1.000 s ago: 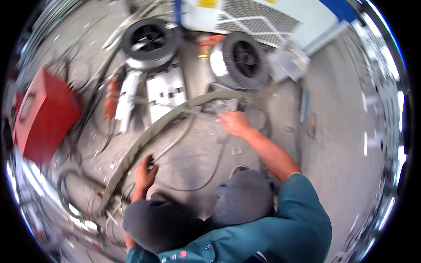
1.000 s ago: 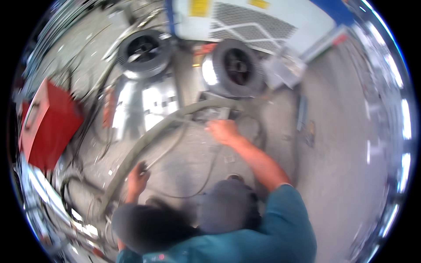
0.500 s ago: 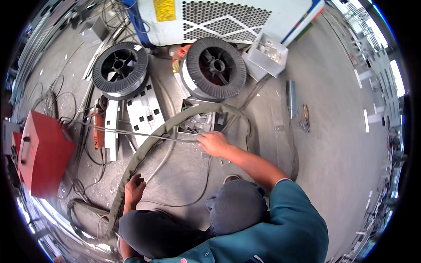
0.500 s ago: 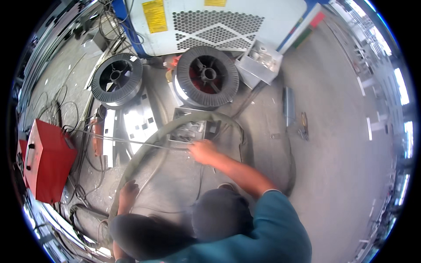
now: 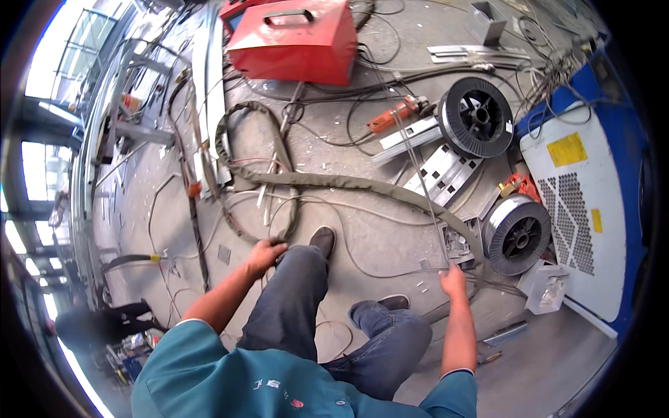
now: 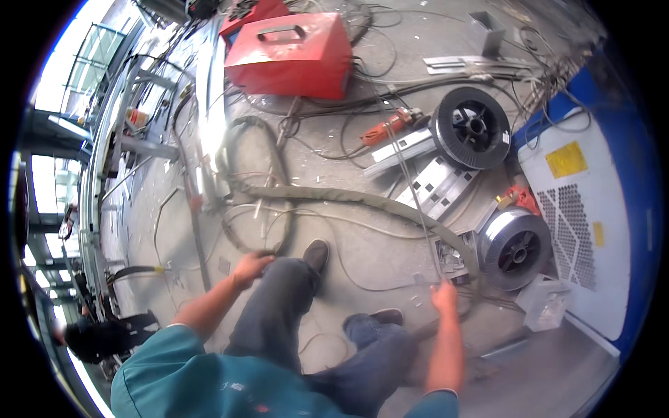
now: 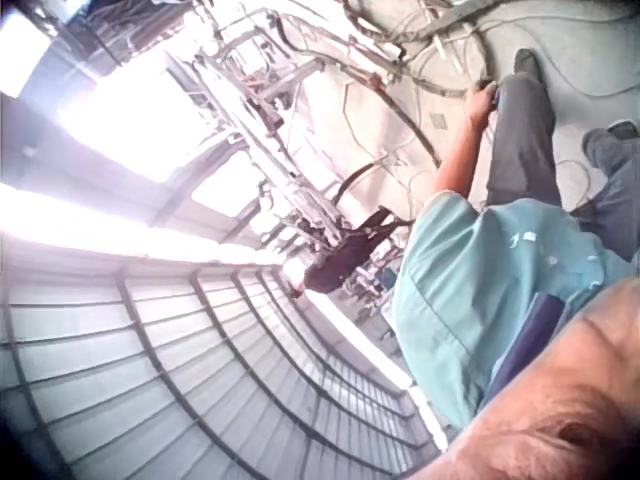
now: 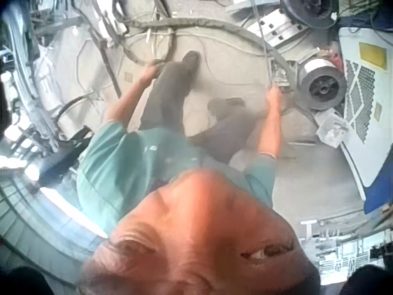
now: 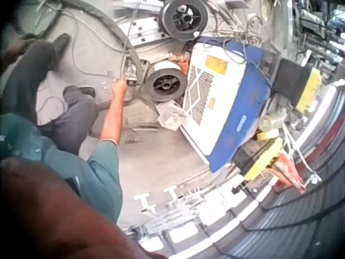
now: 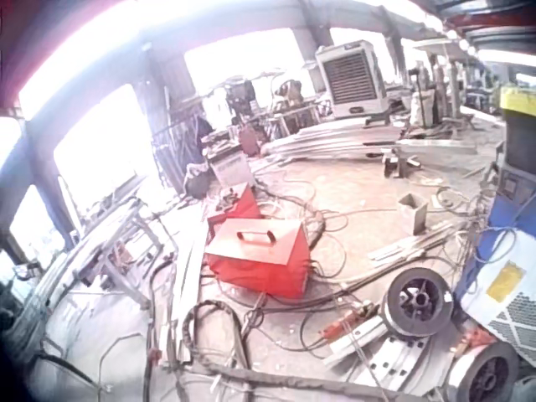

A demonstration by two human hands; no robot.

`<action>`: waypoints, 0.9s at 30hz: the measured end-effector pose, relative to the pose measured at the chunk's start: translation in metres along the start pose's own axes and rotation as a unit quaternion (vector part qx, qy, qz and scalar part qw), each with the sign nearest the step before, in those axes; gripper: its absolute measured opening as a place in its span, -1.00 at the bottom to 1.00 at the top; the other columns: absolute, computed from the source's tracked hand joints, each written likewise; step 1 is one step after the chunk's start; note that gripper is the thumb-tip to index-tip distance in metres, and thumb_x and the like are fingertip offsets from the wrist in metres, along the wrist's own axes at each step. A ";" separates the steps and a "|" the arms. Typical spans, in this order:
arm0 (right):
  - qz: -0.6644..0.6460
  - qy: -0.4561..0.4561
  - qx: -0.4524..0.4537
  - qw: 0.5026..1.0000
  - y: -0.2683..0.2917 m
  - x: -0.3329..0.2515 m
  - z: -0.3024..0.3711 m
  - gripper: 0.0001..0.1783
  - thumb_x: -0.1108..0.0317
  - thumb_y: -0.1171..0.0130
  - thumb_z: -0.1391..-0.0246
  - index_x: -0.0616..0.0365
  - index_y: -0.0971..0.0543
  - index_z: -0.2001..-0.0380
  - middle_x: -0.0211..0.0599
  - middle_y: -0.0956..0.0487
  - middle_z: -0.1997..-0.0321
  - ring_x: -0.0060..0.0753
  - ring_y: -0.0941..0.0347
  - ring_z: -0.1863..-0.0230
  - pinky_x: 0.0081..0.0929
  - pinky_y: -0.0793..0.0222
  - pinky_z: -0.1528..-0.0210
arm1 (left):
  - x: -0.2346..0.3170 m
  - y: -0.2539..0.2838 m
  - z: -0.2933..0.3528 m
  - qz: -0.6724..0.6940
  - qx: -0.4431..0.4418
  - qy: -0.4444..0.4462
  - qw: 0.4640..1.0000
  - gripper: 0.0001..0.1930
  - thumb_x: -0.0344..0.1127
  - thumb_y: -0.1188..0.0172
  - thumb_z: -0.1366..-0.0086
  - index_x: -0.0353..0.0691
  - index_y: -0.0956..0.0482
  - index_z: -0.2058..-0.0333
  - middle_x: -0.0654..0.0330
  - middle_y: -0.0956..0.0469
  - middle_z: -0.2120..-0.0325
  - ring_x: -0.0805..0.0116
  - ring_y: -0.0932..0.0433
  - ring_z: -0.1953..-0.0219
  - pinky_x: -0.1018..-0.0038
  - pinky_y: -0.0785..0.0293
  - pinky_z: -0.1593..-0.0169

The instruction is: The person welds a metal frame using a handheld welding torch while sitting on the floor. After welding, they stand up, coil the welding cable, and organize tools and equipment in the workshop.

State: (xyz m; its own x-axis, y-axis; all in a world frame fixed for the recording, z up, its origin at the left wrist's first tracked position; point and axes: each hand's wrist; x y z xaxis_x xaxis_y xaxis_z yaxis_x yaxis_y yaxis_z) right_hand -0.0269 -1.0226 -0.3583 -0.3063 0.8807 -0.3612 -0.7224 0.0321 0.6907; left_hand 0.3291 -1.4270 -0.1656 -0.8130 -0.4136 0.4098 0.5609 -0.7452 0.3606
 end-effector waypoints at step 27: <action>-0.258 -0.218 0.024 0.941 0.061 0.276 0.620 -0.60 0.07 -0.20 -0.17 0.26 -0.68 0.37 -0.23 -0.65 0.49 -0.32 -0.53 0.53 -0.24 -0.41 0.45 | -0.216 -0.158 0.549 0.046 -0.039 0.009 0.998 -0.47 -0.35 -0.21 -0.25 -0.40 -0.44 -0.19 0.07 -0.63 0.22 0.34 -0.65 0.29 0.42 -0.54 0.32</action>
State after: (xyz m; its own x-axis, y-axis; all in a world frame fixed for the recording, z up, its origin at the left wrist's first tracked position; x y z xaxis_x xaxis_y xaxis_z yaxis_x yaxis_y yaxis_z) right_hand 0.2285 -0.4844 -0.0276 0.3694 0.8517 -0.3717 -0.6734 0.5210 0.5245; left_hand 0.5015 -0.9328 0.1492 -0.7620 -0.4905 0.4228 0.6198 -0.7417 0.2565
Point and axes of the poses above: each hand's wrist, its own z-axis away from the middle knuckle, its own y-axis out of the back of the hand, x = y × z
